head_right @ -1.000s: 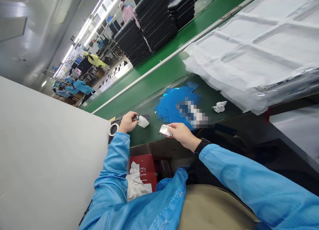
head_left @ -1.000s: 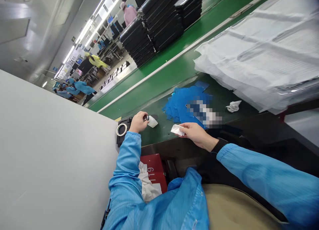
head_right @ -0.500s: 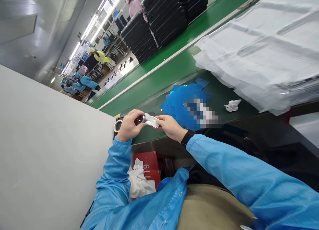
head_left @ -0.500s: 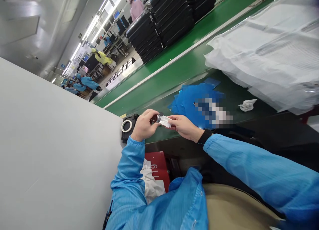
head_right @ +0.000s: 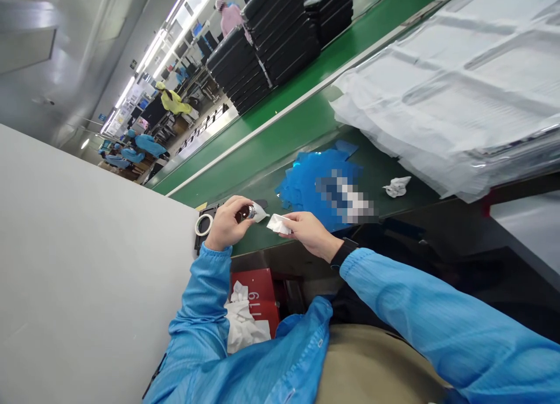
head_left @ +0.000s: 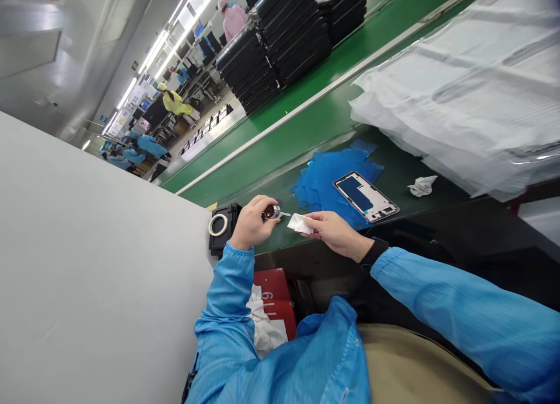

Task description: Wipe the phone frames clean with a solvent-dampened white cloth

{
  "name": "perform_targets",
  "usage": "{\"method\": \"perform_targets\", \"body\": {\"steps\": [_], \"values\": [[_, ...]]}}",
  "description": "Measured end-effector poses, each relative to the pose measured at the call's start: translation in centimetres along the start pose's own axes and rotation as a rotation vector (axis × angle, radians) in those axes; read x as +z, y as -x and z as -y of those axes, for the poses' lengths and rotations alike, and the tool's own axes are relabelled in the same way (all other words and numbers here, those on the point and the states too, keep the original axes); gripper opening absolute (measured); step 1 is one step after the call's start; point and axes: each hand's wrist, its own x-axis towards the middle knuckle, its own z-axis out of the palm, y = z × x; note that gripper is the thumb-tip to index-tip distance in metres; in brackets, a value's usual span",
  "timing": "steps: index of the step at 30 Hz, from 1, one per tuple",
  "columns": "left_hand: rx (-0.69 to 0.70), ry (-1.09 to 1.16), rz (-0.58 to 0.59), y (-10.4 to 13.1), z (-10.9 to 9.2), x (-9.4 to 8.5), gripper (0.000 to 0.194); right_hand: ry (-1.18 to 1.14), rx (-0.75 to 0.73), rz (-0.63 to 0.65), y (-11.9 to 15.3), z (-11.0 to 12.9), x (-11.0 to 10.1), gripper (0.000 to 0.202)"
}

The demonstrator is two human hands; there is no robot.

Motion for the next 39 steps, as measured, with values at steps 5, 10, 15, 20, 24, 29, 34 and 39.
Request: {"method": "perform_targets", "body": {"steps": [5, 10, 15, 20, 24, 29, 34, 39], "values": [[-0.13, -0.164, -0.084, -0.2, 3.6, -1.7, 0.034, 0.016, -0.01, -0.045, 0.2, -0.5, -1.7, 0.013], [-0.245, -0.247, 0.078, -1.6, 6.9, 0.3, 0.032, 0.035, 0.012, -0.087, 0.4, -0.5, -1.8, 0.013], [-0.287, -0.218, 0.18, -2.8, 9.4, 3.1, 0.029, 0.073, 0.049, -0.093, 1.1, -0.3, -1.8, 0.014], [-0.292, -0.205, 0.174, -2.5, 9.8, 3.3, 0.03, 0.063, 0.033, -0.099, 1.6, -0.3, -2.4, 0.012], [-0.223, -0.213, 0.187, -2.2, 9.1, 3.1, 0.033, 0.045, 0.003, -0.097, 1.3, -0.6, -2.9, 0.008], [-0.204, -0.195, 0.223, -2.7, 9.4, 3.5, 0.027, 0.046, 0.002, -0.115, 1.2, -0.9, -2.9, 0.009], [-0.228, -0.168, 0.172, -2.3, 9.6, 3.8, 0.032, 0.067, 0.014, -0.115, 1.5, -0.7, -2.9, 0.011], [-0.208, -0.154, 0.093, -1.6, 8.4, 1.7, 0.033, 0.05, 0.007, -0.13, 1.5, -0.4, -3.2, 0.009]]}}
